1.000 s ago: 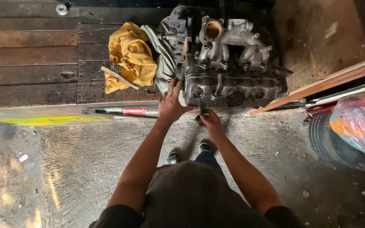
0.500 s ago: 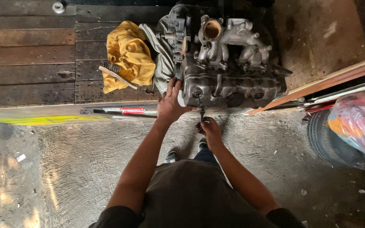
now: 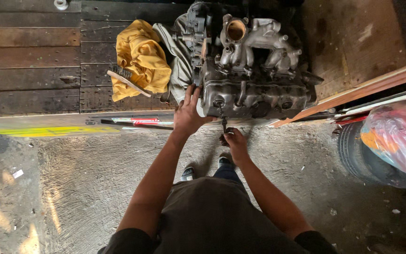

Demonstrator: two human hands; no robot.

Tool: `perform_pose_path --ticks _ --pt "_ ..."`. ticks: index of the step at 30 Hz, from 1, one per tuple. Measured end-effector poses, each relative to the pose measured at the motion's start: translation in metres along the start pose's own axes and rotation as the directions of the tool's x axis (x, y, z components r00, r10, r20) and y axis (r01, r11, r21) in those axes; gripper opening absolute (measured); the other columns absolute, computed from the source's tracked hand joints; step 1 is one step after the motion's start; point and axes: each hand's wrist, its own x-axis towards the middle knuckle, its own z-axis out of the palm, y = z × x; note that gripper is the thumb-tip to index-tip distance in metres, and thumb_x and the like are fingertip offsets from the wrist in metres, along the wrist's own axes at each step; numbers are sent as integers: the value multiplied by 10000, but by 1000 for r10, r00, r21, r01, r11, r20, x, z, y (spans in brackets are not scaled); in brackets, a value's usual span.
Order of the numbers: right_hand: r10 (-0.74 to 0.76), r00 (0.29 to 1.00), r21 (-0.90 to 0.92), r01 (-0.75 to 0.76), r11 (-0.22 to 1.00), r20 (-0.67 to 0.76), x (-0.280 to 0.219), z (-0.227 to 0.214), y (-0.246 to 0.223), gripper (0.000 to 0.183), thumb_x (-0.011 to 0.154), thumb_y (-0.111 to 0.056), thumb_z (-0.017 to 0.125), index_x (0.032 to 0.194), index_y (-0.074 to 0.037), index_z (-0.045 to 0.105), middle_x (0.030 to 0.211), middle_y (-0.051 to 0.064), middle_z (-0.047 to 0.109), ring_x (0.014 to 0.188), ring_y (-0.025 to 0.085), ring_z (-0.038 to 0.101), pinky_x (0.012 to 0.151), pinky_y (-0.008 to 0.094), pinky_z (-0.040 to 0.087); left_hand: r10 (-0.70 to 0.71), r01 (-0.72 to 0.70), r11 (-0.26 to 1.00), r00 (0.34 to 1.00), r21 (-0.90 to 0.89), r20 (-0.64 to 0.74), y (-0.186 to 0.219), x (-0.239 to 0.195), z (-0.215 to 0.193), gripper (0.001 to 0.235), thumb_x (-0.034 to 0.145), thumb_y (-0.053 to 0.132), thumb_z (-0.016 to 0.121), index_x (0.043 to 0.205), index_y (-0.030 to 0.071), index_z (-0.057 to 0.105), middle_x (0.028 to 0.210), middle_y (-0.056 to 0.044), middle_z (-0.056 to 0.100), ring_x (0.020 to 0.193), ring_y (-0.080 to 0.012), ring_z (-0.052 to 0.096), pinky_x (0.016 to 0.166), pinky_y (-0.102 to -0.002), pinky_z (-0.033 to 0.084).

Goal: The person uses a ratchet wrench to loosen and remove a bolt from a car engine block resting on a wooden workbench. The person holds the engine steady with the left hand while turning the tool with the right hand.

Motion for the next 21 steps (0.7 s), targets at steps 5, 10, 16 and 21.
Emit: perform_pose_path --ticks 5,10,16,21 --pt "10 1000 38 -11 999 6 3 3 0 155 999 -69 625 1144 -16 617 929 78 720 829 164 696 775 325 581 -4 4 1000 1000 12 12 -1 1 0 1291 598 657 912 1605 212 236 1707 -15 150 1358 -444 513 1065 -511 526" --pt "-146 989 -310 137 941 -6 3 -4 -22 135 1011 -57 634 1133 2 632 932 99 735 817 162 701 744 313 565 -52 48 997 996 54 73 2 3 -3 1322 612 695 891 1613 211 176 1709 -20 96 1385 -437 472 1066 -491 513" --pt "-223 972 -878 166 448 69 -21 -3 -129 174 955 -186 721 1070 -56 723 882 99 741 698 228 686 608 377 539 -24 22 999 999 42 47 3 2 -3 1311 602 670 907 1600 209 193 1700 -21 124 1366 -387 510 1090 -468 498" --pt "-390 821 -909 388 -151 416 -26 21 -189 142 872 -220 770 882 -79 758 847 92 740 800 290 692 687 431 555 -50 48 999 996 22 71 3 -1 -6 1258 632 646 902 1608 241 219 1714 -12 148 1359 -398 517 1067 -464 516"
